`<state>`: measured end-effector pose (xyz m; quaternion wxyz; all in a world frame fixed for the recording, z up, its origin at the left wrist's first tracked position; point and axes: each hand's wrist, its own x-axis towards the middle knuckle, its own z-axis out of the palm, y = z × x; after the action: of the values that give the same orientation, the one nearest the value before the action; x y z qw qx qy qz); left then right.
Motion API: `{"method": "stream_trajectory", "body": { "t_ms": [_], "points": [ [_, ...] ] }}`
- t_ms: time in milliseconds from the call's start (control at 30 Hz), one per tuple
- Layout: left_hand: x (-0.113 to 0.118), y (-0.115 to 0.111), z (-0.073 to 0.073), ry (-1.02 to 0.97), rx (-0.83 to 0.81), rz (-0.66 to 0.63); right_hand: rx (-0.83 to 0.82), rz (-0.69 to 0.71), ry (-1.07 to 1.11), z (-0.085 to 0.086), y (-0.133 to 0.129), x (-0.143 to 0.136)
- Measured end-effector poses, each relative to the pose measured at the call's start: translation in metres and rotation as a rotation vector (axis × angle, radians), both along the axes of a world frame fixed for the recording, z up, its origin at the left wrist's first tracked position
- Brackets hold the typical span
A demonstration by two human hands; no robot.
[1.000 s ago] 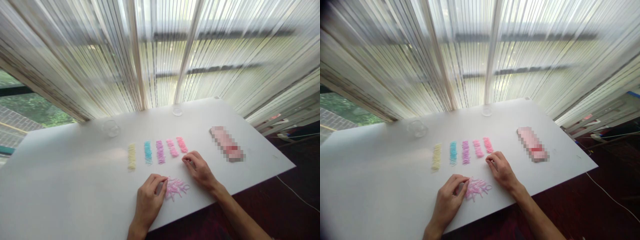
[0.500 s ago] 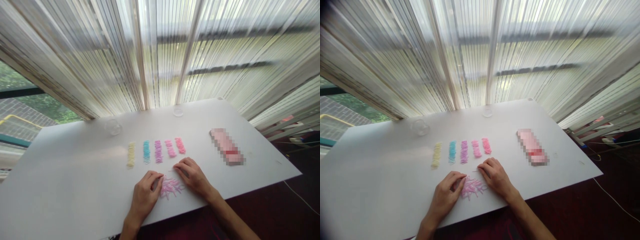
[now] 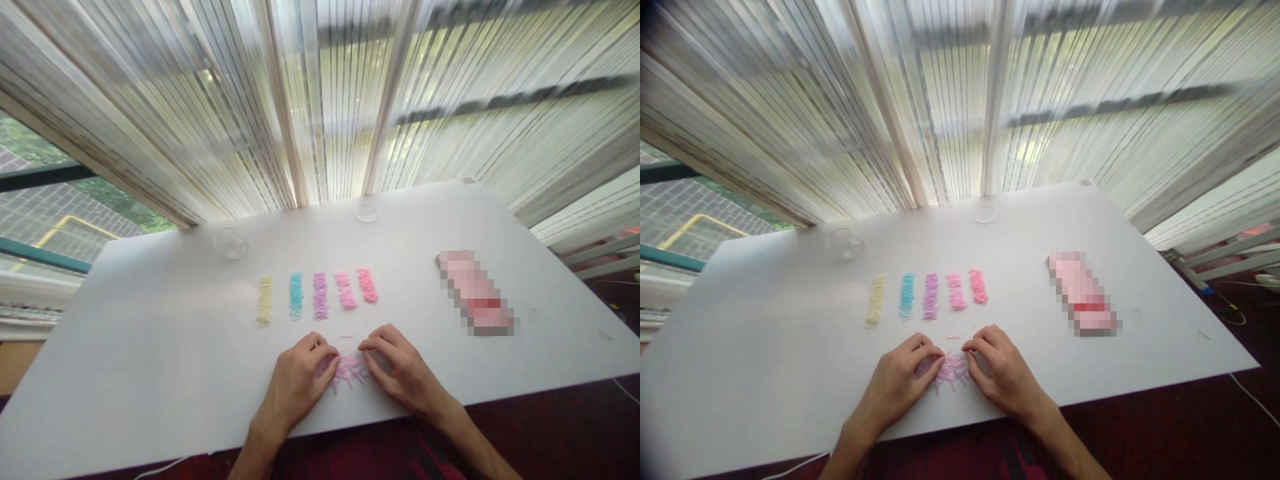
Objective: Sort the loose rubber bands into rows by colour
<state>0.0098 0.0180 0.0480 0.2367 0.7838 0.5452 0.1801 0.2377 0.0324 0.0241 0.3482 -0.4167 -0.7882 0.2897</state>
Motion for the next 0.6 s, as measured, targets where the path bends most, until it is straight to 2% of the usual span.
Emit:
{"method": "stream_trajectory", "body": {
  "t_ms": [167,333,600],
  "points": [
    [-0.0023,-0.0016,0.0014,-0.032,-0.063,-0.027,-0.07,0.056,-0.086,0.0006,-0.0115,0.004],
    [-0.0058,-0.0012,0.0028,-0.101,-0.108,-0.06,-0.067,0.072,-0.129,0.0013,-0.0082,0.0019],
    [-0.009,0.0063,-0.0029,-0.21,-0.091,-0.058,-0.135,0.002,0.069,-0.0019,-0.0045,0.0092]
  ]
}}
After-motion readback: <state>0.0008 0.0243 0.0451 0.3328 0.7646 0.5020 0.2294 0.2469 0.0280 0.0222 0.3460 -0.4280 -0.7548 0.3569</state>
